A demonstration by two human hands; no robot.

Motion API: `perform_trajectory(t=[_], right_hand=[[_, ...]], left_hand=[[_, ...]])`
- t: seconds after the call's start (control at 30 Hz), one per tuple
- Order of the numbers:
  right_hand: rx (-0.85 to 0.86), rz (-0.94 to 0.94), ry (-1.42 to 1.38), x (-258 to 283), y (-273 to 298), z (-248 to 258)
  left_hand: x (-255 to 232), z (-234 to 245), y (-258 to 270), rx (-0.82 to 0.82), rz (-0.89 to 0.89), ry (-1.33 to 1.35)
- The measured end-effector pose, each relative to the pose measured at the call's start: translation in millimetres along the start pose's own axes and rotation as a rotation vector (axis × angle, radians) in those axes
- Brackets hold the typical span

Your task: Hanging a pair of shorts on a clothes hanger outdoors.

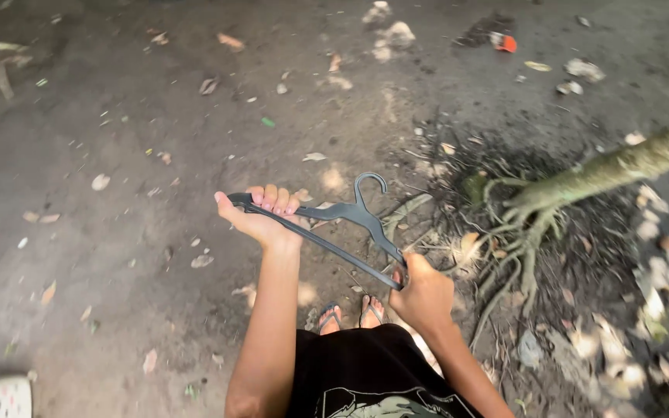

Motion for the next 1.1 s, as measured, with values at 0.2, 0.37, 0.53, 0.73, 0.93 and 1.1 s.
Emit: perform_trajectory(t=[0.2, 0.37, 0.53, 0.73, 0.93, 1.1], right_hand=[[0.058, 0.203, -0.218, 10, -31, 3], [0.223, 0.355, -0.264, 32, -49, 24], [0.493, 0.508, -0.197, 39, -57, -2], [0.331, 0.353, -0.592, 18, -79, -16], [0.552, 0.614, -0.339, 50, -64, -18], [0.585, 0.785, -0.265, 65, -55, -38]], left_hand=[[-23, -30, 32, 0.216, -0.141, -0.004], [-38, -23, 54, 0.204, -0.208, 0.038], [-51, -11, 83, 0.252, -0.276, 0.075], [-51, 8, 110, 0.232, -0.37, 0.003], [-68, 36, 128, 0.179, -0.475, 0.074], [-93, 74, 129, 0.131, -0.539, 0.153]])
Point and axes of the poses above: each hand's wrist, its own y-axis away from the middle knuckle, its own z-axis out of the back of the hand, x = y × z, the point moved 9 cm from there along -y, towards the middle knuckle, and after that the axes turned 9 degrees about y, right-handed, at the moved point
